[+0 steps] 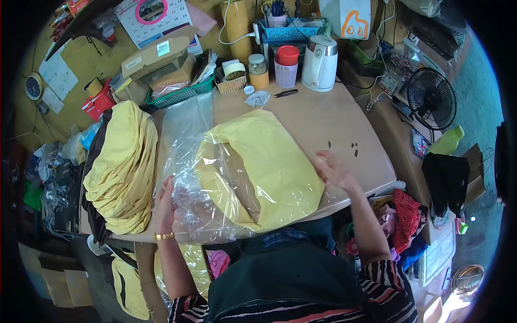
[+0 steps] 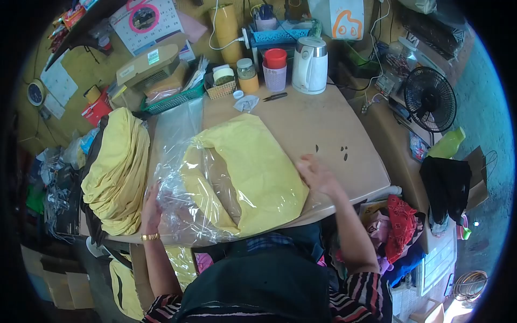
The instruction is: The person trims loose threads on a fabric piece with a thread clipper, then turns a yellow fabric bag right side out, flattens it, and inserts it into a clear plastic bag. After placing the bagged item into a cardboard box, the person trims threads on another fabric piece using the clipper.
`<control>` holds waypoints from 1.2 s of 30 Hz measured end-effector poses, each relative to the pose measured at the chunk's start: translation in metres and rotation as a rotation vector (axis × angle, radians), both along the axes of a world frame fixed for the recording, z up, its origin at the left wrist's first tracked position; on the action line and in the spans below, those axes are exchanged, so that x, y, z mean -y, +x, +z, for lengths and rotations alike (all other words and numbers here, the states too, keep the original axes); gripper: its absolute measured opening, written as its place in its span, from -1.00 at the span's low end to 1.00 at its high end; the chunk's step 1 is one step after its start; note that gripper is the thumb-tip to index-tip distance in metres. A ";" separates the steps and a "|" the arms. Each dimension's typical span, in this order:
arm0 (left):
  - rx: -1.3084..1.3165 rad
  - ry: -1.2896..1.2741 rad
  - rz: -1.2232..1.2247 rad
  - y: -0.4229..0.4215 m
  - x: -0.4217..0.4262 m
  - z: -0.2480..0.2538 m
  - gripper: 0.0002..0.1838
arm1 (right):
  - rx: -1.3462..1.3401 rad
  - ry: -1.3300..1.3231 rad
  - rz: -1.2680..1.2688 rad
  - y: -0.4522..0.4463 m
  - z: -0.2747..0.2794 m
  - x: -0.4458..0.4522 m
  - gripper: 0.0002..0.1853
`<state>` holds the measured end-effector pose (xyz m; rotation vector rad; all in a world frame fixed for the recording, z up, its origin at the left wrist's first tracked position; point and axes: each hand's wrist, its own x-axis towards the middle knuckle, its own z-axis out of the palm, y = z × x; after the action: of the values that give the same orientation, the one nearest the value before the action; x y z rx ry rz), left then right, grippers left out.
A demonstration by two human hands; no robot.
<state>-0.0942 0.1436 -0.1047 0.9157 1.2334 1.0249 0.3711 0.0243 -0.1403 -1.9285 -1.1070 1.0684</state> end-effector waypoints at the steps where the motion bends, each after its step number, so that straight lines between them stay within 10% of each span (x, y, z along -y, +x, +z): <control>1: -0.003 0.002 0.003 0.000 -0.009 -0.007 -0.50 | 0.087 0.087 0.068 -0.015 -0.008 -0.008 -0.46; 5: -0.111 0.273 -0.076 0.025 -0.021 -0.004 -0.74 | 0.133 0.458 0.173 -0.026 -0.002 -0.040 -0.24; 8: -0.032 0.453 0.012 0.019 -0.026 -0.006 -0.85 | 0.275 0.113 -0.027 0.006 0.095 -0.015 -0.24; 13: -0.306 0.392 -0.274 0.051 -0.020 -0.060 -0.91 | 1.115 0.522 0.073 0.051 0.078 -0.016 -0.43; 17: -0.992 0.772 -0.158 0.069 -0.019 -0.049 -0.94 | 0.516 0.477 0.133 0.012 0.091 -0.087 -0.55; 20: -0.856 0.552 -0.152 0.057 -0.021 -0.038 -0.93 | 0.493 0.431 0.277 0.001 0.033 -0.133 -0.64; 22: 0.023 0.194 -0.210 0.039 -0.028 -0.046 -0.93 | 0.649 0.502 0.228 0.002 -0.022 -0.139 -0.70; 26: 0.643 -0.187 -0.231 0.029 -0.030 -0.046 -0.88 | 0.805 0.783 0.101 -0.013 -0.043 -0.131 -0.76; 36: 0.961 0.062 0.006 0.033 -0.061 -0.042 -0.90 | 0.583 0.666 0.056 0.004 -0.048 -0.134 -0.78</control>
<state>-0.0612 0.2051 -0.1468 0.3527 0.3936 1.2868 0.3752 0.1583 -0.1884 -1.6737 -1.5824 0.0849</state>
